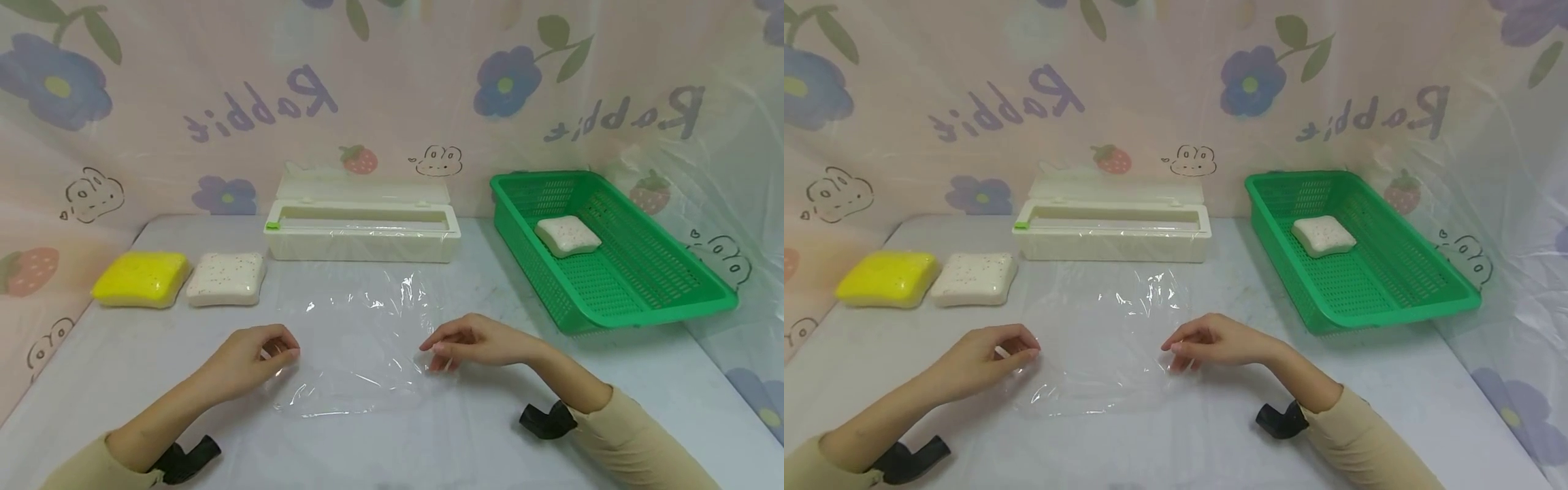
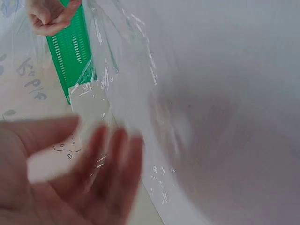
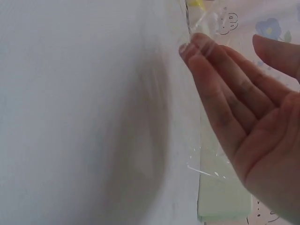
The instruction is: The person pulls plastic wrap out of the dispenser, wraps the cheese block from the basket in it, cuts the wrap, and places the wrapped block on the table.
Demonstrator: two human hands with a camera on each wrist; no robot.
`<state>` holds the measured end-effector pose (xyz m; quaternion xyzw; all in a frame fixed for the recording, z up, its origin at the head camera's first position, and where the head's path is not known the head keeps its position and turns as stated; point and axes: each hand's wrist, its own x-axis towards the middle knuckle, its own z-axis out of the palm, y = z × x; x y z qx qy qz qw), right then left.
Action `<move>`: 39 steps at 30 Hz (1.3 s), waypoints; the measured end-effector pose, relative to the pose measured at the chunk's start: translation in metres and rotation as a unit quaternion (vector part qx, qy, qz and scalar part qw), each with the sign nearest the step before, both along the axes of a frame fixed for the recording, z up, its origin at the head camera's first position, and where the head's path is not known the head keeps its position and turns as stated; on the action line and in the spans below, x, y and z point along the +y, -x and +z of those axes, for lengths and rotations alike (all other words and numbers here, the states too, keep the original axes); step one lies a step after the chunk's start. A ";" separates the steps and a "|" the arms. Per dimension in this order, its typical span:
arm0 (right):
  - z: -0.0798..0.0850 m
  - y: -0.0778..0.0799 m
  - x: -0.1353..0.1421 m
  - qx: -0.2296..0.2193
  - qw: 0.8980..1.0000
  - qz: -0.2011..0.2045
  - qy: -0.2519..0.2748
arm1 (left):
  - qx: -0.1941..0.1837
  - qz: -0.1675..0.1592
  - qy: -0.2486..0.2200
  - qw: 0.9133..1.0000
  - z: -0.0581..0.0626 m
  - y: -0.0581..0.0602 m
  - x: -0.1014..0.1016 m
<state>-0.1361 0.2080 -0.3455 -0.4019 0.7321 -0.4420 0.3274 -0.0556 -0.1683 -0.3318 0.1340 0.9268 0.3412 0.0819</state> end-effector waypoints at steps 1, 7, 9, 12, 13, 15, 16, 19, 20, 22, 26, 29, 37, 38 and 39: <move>0.001 0.000 0.002 0.001 1.000 -0.005 0.001 | 0.002 0.028 0.020 0.999 0.000 -0.001 -0.002; 0.009 0.005 0.015 0.024 0.998 -0.042 0.026 | -0.055 0.123 0.091 0.987 -0.003 -0.006 -0.012; 0.015 0.007 0.021 0.038 0.997 -0.061 0.027 | -0.077 0.128 0.077 0.986 -0.005 -0.007 -0.014; 0.025 0.008 0.033 0.056 0.994 -0.096 0.021 | -0.100 0.130 0.025 0.986 -0.011 -0.010 -0.014; 0.029 0.007 0.038 0.062 0.992 -0.108 0.018 | -0.106 0.132 0.002 0.986 -0.013 -0.011 -0.014; 0.035 0.007 0.047 0.070 0.988 -0.135 0.015 | -0.116 0.136 -0.040 0.983 -0.018 -0.013 -0.013; 0.039 0.007 0.052 0.074 0.986 -0.147 0.015 | -0.121 0.138 -0.059 0.981 -0.019 -0.013 -0.013; 0.047 0.008 0.065 0.090 0.981 -0.173 0.020 | -0.141 0.154 -0.094 0.973 -0.022 -0.016 -0.012; 0.050 0.008 0.069 0.097 0.979 -0.180 0.023 | -0.146 0.156 -0.099 0.972 -0.023 -0.017 -0.012; 0.056 0.009 0.078 0.116 0.973 -0.196 0.024 | -0.158 0.158 -0.104 0.969 -0.023 -0.018 -0.012; 0.071 0.010 0.100 0.154 0.958 -0.242 0.010 | -0.170 0.133 -0.115 0.970 -0.020 -0.020 -0.011; 0.083 0.014 0.118 0.167 0.945 -0.282 -0.012 | -0.172 0.110 -0.117 0.972 -0.018 -0.020 -0.010; 0.109 0.046 0.165 0.130 0.922 -0.347 -0.111 | -0.155 0.087 -0.137 0.974 -0.015 -0.017 -0.015; 0.110 0.051 0.169 0.120 0.921 -0.349 -0.122 | -0.153 0.084 -0.144 0.974 -0.015 -0.017 -0.016; 0.111 0.056 0.173 0.106 0.920 -0.353 -0.134 | -0.150 0.083 -0.152 0.973 -0.016 -0.018 -0.016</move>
